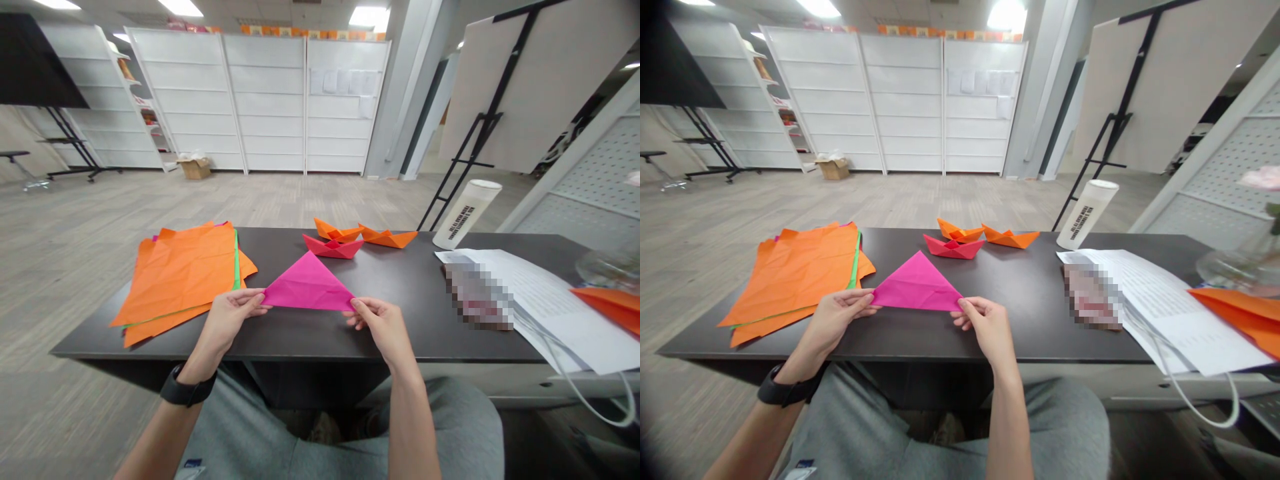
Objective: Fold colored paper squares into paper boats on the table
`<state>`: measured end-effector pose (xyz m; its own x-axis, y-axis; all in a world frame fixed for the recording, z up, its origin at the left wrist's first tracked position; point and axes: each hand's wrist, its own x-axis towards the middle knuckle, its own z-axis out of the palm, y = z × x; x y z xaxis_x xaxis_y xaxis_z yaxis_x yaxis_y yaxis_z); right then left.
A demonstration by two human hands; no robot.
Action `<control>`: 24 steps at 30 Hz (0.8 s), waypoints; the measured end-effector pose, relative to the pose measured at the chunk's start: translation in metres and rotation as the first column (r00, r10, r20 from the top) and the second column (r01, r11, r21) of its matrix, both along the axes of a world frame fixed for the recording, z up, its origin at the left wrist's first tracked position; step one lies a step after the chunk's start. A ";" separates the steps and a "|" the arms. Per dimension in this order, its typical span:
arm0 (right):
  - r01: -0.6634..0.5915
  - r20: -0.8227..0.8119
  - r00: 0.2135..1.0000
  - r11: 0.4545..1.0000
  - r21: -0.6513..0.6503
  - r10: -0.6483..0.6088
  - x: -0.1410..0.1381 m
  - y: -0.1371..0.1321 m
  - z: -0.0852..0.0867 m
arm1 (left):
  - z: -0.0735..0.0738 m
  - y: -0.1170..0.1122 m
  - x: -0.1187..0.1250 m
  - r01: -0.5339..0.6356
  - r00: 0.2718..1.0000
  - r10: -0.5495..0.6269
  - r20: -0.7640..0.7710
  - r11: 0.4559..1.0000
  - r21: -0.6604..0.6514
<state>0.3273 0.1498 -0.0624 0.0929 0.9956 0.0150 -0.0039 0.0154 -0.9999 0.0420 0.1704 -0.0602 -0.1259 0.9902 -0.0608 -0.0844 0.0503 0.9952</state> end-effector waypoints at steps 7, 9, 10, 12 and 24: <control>0.034 -0.069 0.997 0.999 0.011 -0.033 0.003 -0.001 -0.003 | 0.000 -0.002 -0.003 0.064 0.998 -0.065 0.009 0.995 0.071; 0.078 -0.119 0.990 0.997 0.030 -0.074 0.004 -0.003 -0.002 | 0.004 -0.005 -0.004 0.157 0.985 -0.164 0.050 0.980 0.121; 0.101 -0.144 0.985 0.994 0.040 -0.094 0.003 -0.005 0.000 | 0.007 -0.008 -0.002 0.211 0.972 -0.222 0.075 0.968 0.139; 0.126 -0.187 0.976 0.991 0.055 -0.114 0.000 -0.009 0.003 | 0.013 -0.016 0.005 0.337 0.930 -0.351 0.108 0.933 0.129; 0.047 0.304 0.948 0.987 0.152 -0.092 -0.037 -0.031 0.011 | 0.024 -0.041 0.072 0.040 0.999 -0.035 -0.032 0.982 0.186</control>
